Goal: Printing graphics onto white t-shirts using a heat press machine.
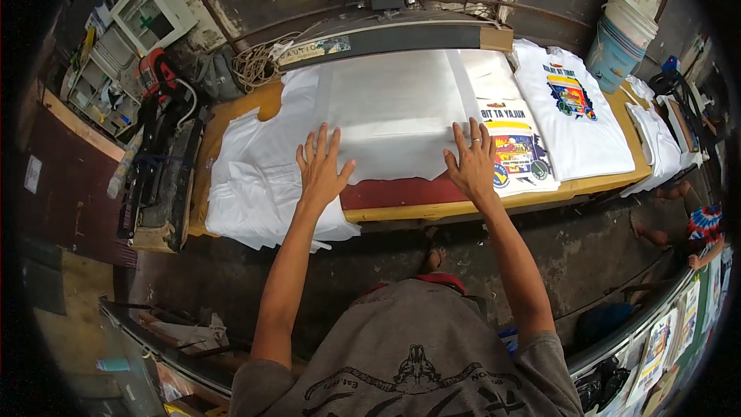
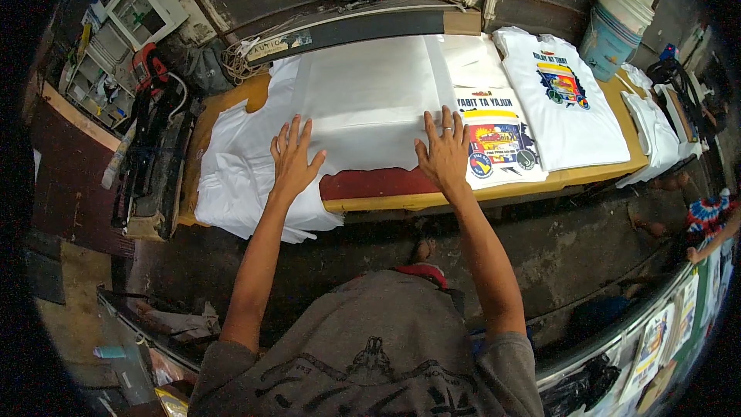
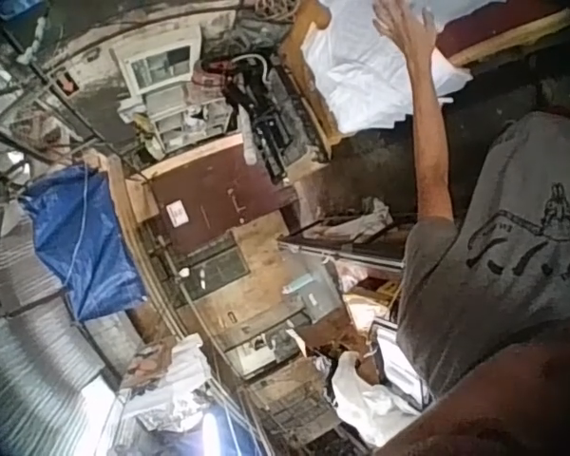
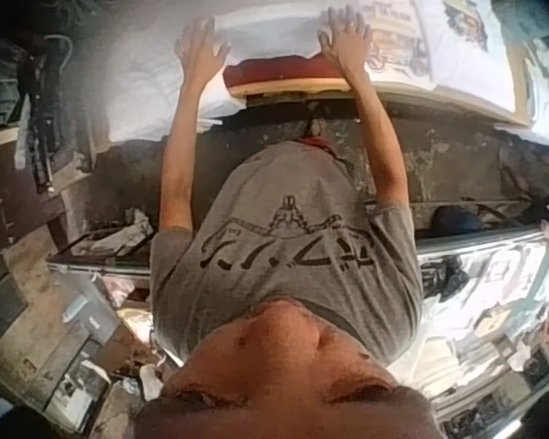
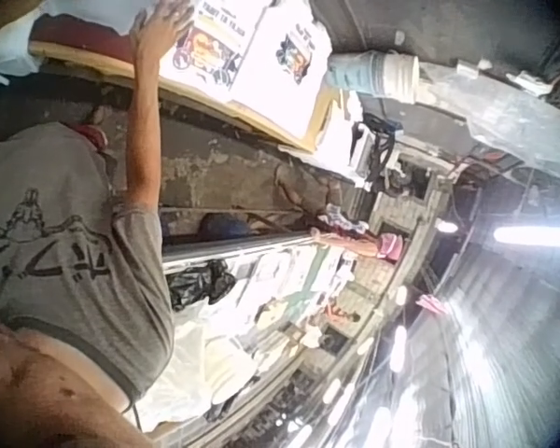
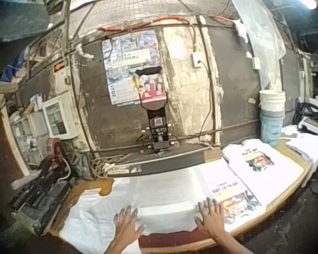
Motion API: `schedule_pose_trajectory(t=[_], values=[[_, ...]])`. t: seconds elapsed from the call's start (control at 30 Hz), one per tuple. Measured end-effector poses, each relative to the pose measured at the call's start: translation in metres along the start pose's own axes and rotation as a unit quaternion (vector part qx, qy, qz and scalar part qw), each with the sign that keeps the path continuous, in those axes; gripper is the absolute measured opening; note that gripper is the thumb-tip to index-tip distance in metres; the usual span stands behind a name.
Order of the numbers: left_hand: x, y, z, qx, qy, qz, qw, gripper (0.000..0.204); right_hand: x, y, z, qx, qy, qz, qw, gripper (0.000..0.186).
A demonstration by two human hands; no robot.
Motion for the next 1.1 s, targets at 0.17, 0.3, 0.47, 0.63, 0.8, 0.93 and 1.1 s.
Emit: schedule_pose_trajectory(t=[0.17,0.3,0.47,0.63,0.8,0.93,1.1], values=[[0.004,0.006,-0.002,0.024,-0.008,0.002,1.0,0.066,-0.001,0.005,-0.003,0.009,0.007,0.01,1.0,0.059],[0.003,0.007,0.0,0.026,-0.004,0.006,1.0,0.065,0.001,0.006,-0.002,0.02,0.014,0.002,1.0,0.058],[0.004,0.008,0.0,0.019,-0.001,-0.004,1.0,0.065,0.001,0.007,-0.001,0.016,0.023,0.0,1.0,0.057],[0.004,0.007,-0.001,0.023,-0.015,-0.008,1.0,0.067,0.0,0.006,-0.004,0.03,0.011,-0.002,0.999,0.059],[0.005,0.002,0.003,0.016,-0.005,0.018,1.0,0.071,-0.005,0.002,-0.004,0.021,-0.001,-0.001,1.0,0.059],[0.018,0.018,0.028,-0.063,0.029,0.091,0.993,0.071,-0.011,-0.008,0.022,-0.06,-0.101,-0.028,0.993,0.055],[0.037,0.129,0.046,-0.036,0.042,0.186,0.981,0.055,-0.081,-0.034,0.021,-0.182,-0.155,-0.052,0.97,0.043]])
Point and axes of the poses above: each hand's wrist, its own y-axis away from the middle knuckle, its own z-axis out of the back of the hand, x = y × z, the point moved 8 cm from there along -y, towards the middle knuckle, and after that the axes turned 15 degrees about -x, right-handed, at the moved point
